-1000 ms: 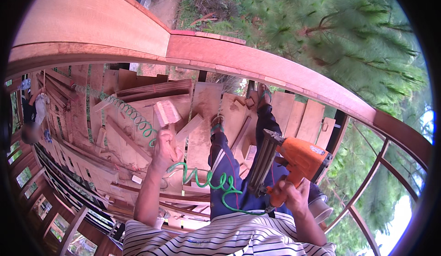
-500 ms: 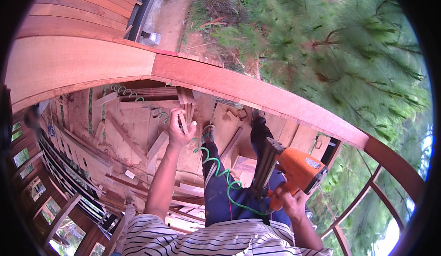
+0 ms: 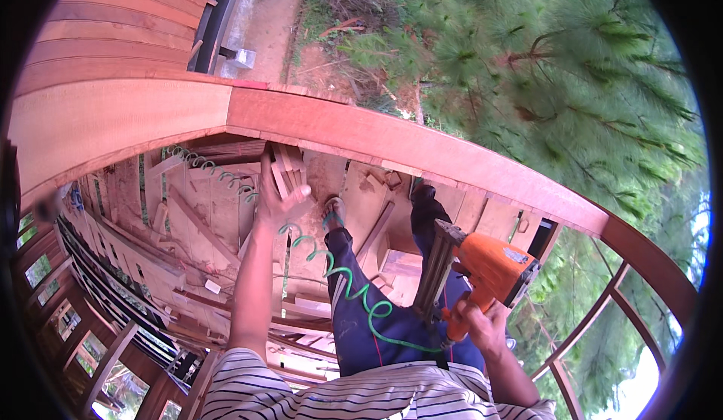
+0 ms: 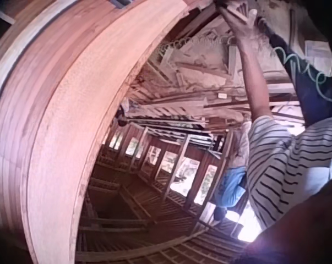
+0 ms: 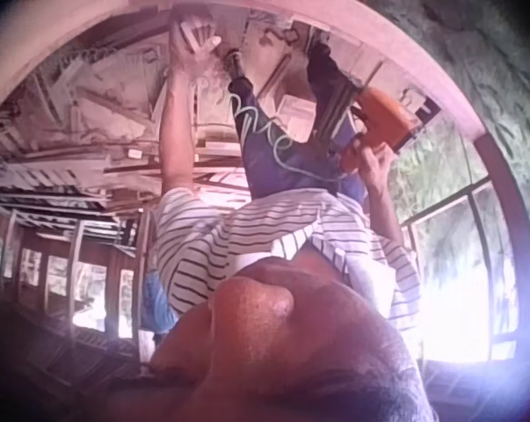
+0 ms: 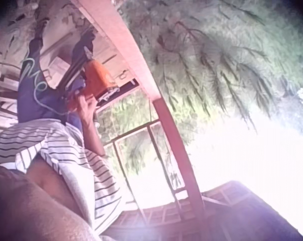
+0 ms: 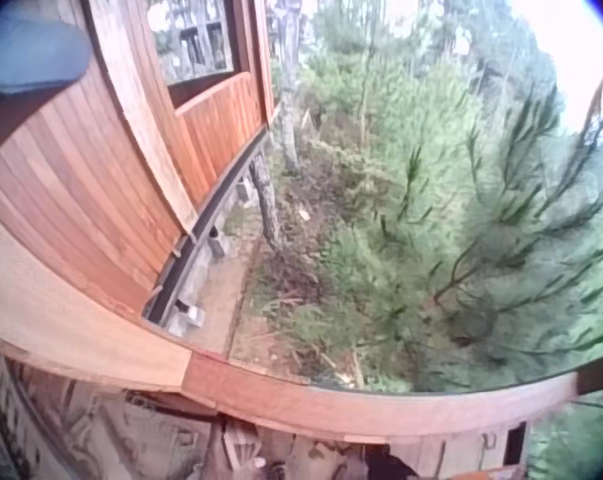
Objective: The person installs wooden planks onto a curved wooden structure using a pneumatic nail gun. They repeatedly pick up planks, position them along the frame, and fasten them with the nail gun while standing on the partially completed floor.
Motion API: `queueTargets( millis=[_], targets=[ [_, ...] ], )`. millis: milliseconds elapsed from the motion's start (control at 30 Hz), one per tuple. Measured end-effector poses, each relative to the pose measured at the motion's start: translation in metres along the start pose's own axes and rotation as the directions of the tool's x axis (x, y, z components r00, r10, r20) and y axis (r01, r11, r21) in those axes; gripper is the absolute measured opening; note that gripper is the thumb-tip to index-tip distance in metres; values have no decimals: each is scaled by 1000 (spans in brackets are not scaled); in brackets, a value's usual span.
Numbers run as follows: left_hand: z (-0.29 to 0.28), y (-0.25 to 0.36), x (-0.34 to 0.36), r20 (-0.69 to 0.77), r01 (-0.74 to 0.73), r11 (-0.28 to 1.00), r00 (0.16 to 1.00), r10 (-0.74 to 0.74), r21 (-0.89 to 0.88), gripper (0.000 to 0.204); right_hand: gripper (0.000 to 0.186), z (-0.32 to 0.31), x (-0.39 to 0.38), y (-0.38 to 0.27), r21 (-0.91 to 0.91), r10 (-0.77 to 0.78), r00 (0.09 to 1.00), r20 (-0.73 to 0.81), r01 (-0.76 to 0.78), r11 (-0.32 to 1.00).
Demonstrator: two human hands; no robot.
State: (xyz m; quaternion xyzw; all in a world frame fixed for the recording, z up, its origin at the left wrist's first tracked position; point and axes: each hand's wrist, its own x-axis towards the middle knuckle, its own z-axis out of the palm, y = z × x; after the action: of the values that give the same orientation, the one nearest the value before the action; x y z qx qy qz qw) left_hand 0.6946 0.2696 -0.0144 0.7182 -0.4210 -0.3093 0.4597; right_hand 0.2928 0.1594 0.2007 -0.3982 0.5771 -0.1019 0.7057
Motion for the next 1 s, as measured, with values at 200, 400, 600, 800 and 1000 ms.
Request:
queueTargets(
  millis=[200,400,600,800,1000],
  targets=[
    [-14,0,26,-72,-1,999,997,4,48,64,7,29,-6,-3,-99,17,999,33,-14,995],
    [-32,22,-34,24,56,998,998,-57,36,77,31,53,32,50,-259,-36,994,103,62,964],
    [-60,45,-115,35,105,994,994,-105,17,83,88,159,132,82,-673,-199,924,327,375,638],
    [-81,22,-164,-201,94,992,973,-110,-90,92,102,237,156,97,-559,-186,787,589,563,609],
    [-96,12,-185,-483,108,993,868,-115,-43,74,130,311,143,74,-427,-165,516,841,818,385]
  ],
)
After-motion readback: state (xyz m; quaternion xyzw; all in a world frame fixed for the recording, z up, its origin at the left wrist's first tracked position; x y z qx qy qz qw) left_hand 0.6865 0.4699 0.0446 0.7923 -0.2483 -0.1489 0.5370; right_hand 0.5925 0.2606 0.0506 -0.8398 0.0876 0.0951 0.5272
